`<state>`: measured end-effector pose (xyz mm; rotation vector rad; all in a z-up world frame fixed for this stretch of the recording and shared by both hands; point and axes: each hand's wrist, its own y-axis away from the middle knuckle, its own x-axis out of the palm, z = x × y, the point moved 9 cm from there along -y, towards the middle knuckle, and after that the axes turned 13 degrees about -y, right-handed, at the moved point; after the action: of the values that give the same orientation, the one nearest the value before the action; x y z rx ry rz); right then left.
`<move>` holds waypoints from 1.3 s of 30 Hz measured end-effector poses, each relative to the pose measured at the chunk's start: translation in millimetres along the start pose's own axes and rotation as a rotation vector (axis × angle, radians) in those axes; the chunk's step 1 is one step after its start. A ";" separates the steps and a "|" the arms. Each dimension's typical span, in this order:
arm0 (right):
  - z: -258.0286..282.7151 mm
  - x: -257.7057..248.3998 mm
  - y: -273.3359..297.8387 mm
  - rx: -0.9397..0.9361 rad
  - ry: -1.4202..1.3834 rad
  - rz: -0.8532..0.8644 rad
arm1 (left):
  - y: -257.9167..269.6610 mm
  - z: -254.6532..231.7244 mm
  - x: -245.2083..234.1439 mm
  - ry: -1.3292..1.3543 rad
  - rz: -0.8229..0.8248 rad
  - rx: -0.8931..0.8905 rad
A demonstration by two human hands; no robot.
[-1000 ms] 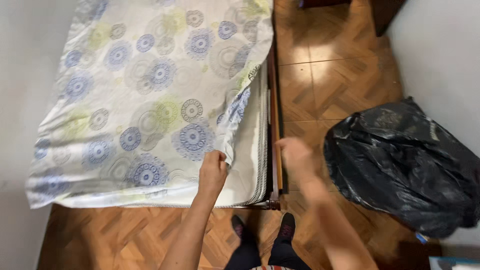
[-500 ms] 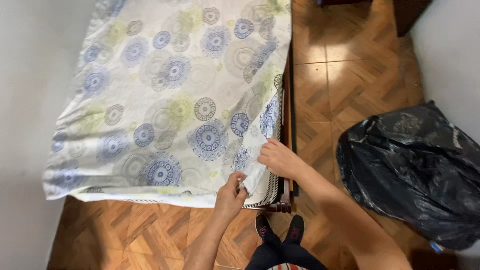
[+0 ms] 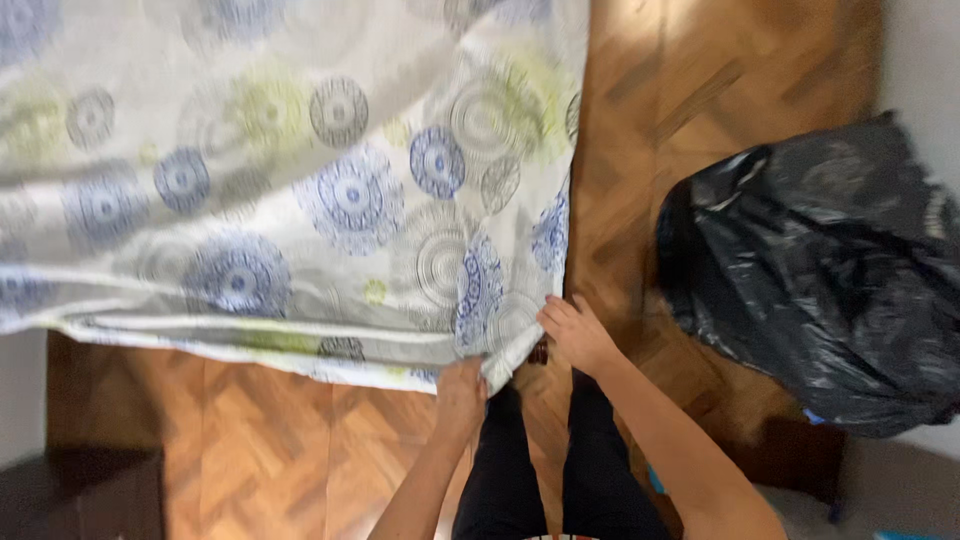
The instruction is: The person puts a bedsheet onto a mattress, pulling it over the corners and edges and smoothing it out by hand.
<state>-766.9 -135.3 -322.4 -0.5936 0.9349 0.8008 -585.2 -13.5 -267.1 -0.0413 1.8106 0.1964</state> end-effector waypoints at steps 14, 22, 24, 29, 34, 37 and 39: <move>-24.7 119.7 43.6 -0.062 -0.023 0.066 | 59.8 18.3 153.4 0.060 0.028 -0.061; -68.4 171.9 74.8 0.395 -0.098 0.516 | 64.3 54.8 251.5 0.165 0.234 -0.165; -64.5 168.1 67.4 0.356 -0.107 0.314 | 75.4 61.5 286.6 0.151 0.292 -0.215; -16.8 135.7 34.6 0.288 -0.524 -0.203 | 50.4 7.2 203.9 0.045 0.082 -0.102; -17.3 159.9 36.8 0.391 -0.581 -0.237 | 49.4 33.1 234.1 -0.045 0.107 -0.156; -26.9 178.8 47.1 0.488 -0.571 -0.168 | 49.6 43.4 261.1 -0.060 0.237 -0.223; -36.7 190.6 54.0 0.534 -0.514 -0.117 | 45.4 38.7 269.0 -0.045 0.340 -0.236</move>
<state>-760.5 -67.3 -512.0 0.0313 0.5909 0.5258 -620.7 57.7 -530.9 0.1045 1.7321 0.6471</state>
